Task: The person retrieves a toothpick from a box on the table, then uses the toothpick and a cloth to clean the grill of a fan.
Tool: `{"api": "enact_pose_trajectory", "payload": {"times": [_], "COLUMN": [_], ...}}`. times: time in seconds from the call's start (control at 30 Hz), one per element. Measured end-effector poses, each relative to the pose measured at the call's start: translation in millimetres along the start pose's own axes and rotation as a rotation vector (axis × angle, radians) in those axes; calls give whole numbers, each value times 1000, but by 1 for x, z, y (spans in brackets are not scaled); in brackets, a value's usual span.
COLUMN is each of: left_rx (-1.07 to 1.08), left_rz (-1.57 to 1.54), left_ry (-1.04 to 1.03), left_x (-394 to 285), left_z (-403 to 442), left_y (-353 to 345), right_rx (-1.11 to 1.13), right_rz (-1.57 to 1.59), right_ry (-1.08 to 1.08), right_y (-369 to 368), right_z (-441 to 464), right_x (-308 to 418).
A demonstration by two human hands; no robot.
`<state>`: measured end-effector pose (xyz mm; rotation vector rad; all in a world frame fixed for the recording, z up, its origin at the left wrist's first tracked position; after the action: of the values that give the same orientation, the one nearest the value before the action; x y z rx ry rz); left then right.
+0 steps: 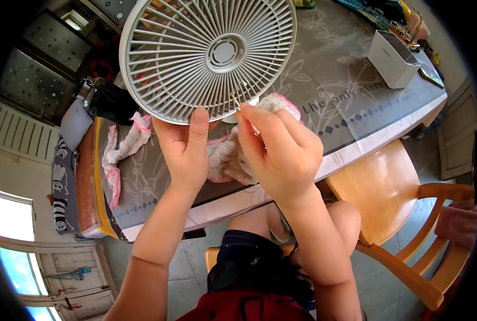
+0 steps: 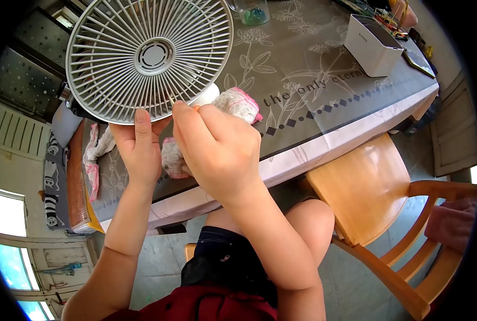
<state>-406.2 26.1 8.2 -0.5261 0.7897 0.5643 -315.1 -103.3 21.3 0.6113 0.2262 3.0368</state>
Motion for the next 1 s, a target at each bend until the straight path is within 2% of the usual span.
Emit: {"api": "enact_pose_trajectory", "payload": {"times": [0.13,0.33,0.67,0.77,0.93,1.0], "left_rx": [-4,-17,30,8,31,48], "left_rz": [39,-62,90,44,69,96], "left_ry": [24,3,-41,-34,-13,-51], "left_x": [-1,1,6,2,4,6], "left_z": [-1,-2,-1,-1,-3,-3], "left_y": [1,-1,7,2,4,7], "right_rx": [15,35,28,132,-28,-27], "right_rz": [88,61,6,28,11,25], "right_ry": [-33,-52,-64,-95,-75,-72], "right_y": [-3,-6,-6,-9,-6,-4], "right_z": [0,0,7,1,11,6], "right_x": [2,3,3,3,3,4]}}
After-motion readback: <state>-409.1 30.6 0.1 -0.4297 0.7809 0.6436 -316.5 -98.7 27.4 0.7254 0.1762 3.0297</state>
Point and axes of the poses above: each hand's wrist, its own z-axis towards the middle knuckle, its own y-axis out of the back of the hand, x = y × z, the point moved 4 cm from there along z, towards the middle knuckle, and after that the axes turned 11 degrees about -z, right-handed, at the moved point
